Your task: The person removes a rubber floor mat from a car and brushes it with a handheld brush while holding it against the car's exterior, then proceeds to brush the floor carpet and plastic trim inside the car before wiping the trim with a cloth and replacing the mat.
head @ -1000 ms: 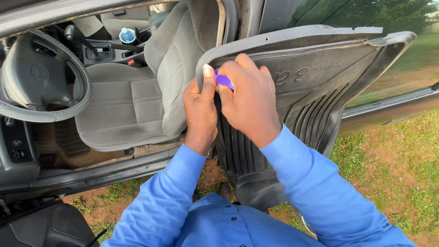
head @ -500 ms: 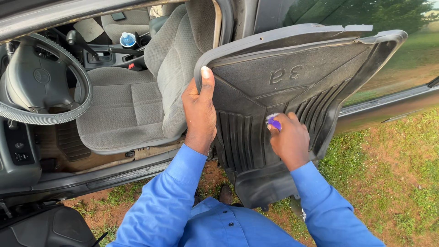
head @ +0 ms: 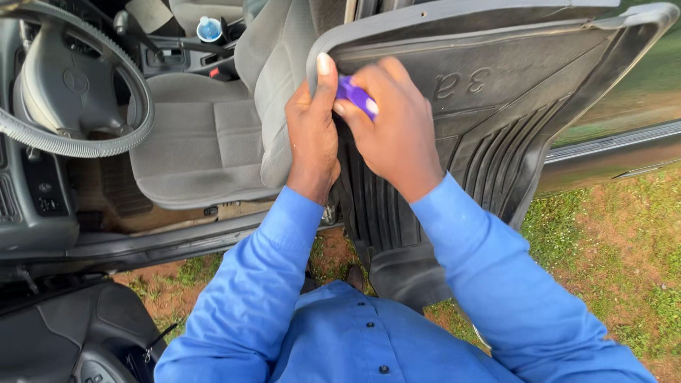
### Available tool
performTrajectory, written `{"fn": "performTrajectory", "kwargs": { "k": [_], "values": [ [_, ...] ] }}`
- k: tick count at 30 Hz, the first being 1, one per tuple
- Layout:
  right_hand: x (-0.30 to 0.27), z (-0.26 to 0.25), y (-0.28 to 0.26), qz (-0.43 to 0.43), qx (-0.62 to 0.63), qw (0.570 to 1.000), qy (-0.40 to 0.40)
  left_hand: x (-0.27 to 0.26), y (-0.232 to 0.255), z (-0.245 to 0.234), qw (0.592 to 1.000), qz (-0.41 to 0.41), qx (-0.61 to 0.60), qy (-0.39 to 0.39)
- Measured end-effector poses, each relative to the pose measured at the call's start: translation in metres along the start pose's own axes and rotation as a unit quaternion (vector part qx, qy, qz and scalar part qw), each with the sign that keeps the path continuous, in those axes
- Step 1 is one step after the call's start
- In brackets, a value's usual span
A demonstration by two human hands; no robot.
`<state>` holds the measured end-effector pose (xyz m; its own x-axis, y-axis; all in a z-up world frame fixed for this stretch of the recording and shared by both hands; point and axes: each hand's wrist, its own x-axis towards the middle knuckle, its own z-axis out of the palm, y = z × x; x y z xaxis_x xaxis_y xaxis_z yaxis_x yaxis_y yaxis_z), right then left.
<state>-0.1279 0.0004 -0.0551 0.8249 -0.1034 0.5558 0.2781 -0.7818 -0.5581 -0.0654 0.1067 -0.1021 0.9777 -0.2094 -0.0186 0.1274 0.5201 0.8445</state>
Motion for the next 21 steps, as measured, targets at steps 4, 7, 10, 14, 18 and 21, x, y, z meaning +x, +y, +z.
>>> {"fn": "performTrajectory", "kwargs": {
  "k": [4,7,10,14,18,21],
  "values": [
    [-0.077,0.002,0.031,0.036,-0.059,0.996,0.052,0.003,-0.001,0.001,0.998,0.010,0.050,0.031],
    [-0.126,-0.019,0.064,0.140,-0.120,0.982,0.048,-0.006,0.006,0.003,0.998,0.011,0.060,0.020],
    [-0.136,-0.051,0.079,0.160,-0.135,0.975,0.077,-0.010,0.023,0.017,0.998,0.026,0.048,0.014],
    [-0.094,-0.079,0.056,0.141,-0.095,0.977,0.125,0.005,0.055,0.036,0.995,0.097,0.026,0.001],
    [-0.027,-0.066,0.023,0.069,0.028,0.989,0.129,0.028,0.075,0.057,0.980,0.198,-0.007,-0.029],
    [0.011,-0.059,0.030,0.002,-0.003,0.993,0.115,0.038,0.070,0.051,0.957,0.229,0.179,0.015]
  ]
}}
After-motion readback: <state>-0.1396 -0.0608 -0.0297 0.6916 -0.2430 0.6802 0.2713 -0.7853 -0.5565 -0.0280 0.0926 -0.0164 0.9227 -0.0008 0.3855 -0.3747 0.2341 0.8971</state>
